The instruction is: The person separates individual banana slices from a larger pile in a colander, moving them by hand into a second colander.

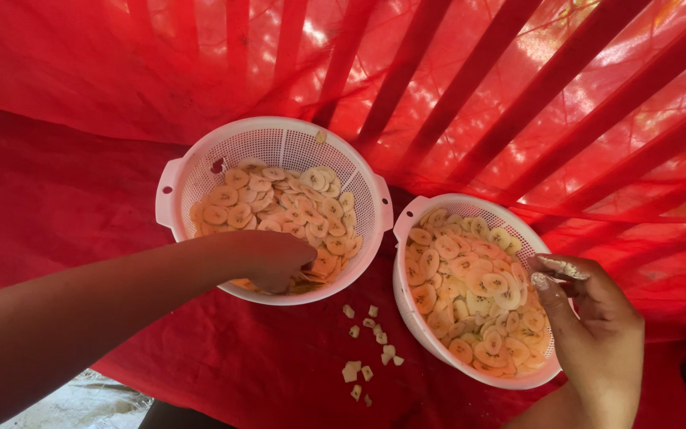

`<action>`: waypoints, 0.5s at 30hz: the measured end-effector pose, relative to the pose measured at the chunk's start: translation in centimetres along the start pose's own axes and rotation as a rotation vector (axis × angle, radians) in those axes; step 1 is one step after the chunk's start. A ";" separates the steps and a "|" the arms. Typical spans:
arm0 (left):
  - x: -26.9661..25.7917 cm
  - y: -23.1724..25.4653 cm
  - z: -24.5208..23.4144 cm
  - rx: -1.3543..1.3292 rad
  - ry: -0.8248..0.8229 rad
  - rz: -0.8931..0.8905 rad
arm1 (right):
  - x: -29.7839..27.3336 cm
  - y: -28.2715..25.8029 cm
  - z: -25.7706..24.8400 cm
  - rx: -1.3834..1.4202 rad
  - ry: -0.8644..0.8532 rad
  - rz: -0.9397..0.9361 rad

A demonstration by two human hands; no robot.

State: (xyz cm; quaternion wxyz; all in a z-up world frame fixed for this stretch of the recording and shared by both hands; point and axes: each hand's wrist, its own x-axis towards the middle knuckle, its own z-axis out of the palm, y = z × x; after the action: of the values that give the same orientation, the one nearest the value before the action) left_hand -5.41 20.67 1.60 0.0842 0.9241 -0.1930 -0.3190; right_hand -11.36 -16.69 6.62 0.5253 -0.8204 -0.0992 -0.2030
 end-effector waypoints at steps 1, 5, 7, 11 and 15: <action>-0.2 -0.1 -0.2 -0.054 -0.020 -0.014 | 0.0 0.0 0.0 0.001 -0.006 0.007; -0.7 -1.2 -1.0 -0.233 -0.033 0.000 | 0.2 0.1 0.3 -0.048 -0.019 0.027; -0.7 -2.0 -1.2 -0.304 0.005 0.010 | 0.3 0.0 0.4 -0.073 -0.033 0.007; -0.2 -4.1 -2.7 -0.735 0.128 0.058 | 0.3 -0.1 0.9 -0.072 -0.054 -0.037; 0.4 -3.7 -3.9 -1.061 0.301 0.072 | 0.2 -0.1 2.3 -0.107 -0.079 -0.041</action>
State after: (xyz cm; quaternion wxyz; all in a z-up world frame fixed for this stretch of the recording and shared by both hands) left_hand -1.60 24.06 3.40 0.5756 0.7832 -0.0230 -0.2338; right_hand -10.69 -14.60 5.93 0.4724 -0.8523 -0.1255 -0.1861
